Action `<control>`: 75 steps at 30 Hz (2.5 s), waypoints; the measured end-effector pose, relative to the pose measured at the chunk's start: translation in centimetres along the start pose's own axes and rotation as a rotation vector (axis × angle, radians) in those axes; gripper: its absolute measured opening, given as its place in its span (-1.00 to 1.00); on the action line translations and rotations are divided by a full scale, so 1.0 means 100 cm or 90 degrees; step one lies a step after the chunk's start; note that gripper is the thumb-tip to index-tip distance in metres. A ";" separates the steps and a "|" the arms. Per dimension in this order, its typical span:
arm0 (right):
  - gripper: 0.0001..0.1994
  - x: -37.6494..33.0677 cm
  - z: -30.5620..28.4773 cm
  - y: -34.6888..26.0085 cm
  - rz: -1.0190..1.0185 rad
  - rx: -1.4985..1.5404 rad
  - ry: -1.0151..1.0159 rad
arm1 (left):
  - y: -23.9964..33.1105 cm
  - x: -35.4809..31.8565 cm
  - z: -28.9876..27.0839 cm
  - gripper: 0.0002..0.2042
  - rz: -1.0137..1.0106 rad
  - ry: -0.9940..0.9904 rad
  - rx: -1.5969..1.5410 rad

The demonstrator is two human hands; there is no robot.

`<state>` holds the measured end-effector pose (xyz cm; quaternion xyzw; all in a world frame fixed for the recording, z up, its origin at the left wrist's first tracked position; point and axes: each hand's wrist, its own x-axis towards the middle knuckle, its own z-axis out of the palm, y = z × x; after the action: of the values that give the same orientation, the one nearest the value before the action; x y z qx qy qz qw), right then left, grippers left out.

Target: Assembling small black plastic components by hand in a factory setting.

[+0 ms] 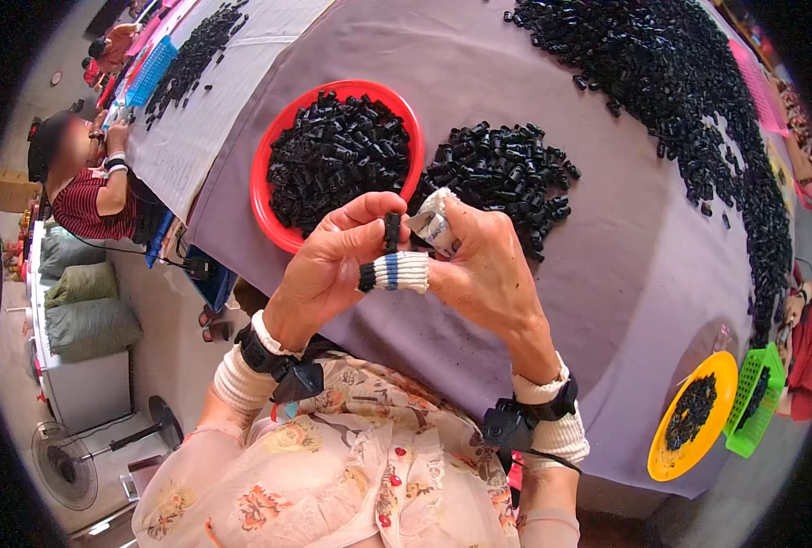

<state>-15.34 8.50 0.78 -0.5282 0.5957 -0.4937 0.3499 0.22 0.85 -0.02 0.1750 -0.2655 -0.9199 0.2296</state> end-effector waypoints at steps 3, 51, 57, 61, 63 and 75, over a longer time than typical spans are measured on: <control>-0.73 0.003 -0.003 -0.006 0.010 -0.031 -0.018 | 0.000 0.000 0.001 -0.76 -0.003 0.023 -0.002; -0.67 0.017 -0.006 -0.001 0.064 -0.024 -0.145 | 0.011 0.000 0.006 -0.75 -0.003 0.041 0.091; -0.65 0.016 -0.005 0.005 0.067 0.002 -0.160 | 0.011 0.001 0.005 -0.75 -0.008 0.039 0.102; -0.65 0.014 -0.004 0.006 0.062 0.013 -0.166 | 0.011 -0.001 0.006 -0.76 -0.004 0.042 0.103; -0.65 0.014 -0.004 0.002 0.059 0.008 -0.167 | 0.011 -0.001 0.006 -0.77 -0.005 0.046 0.107; -0.75 0.011 -0.001 -0.002 0.045 -0.056 -0.167 | 0.007 0.002 0.005 -0.79 0.013 0.081 0.140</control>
<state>-15.61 7.46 1.08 -0.5817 0.5842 -0.3814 0.4181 0.08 0.42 0.71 0.2542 -0.3519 -0.8698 0.2346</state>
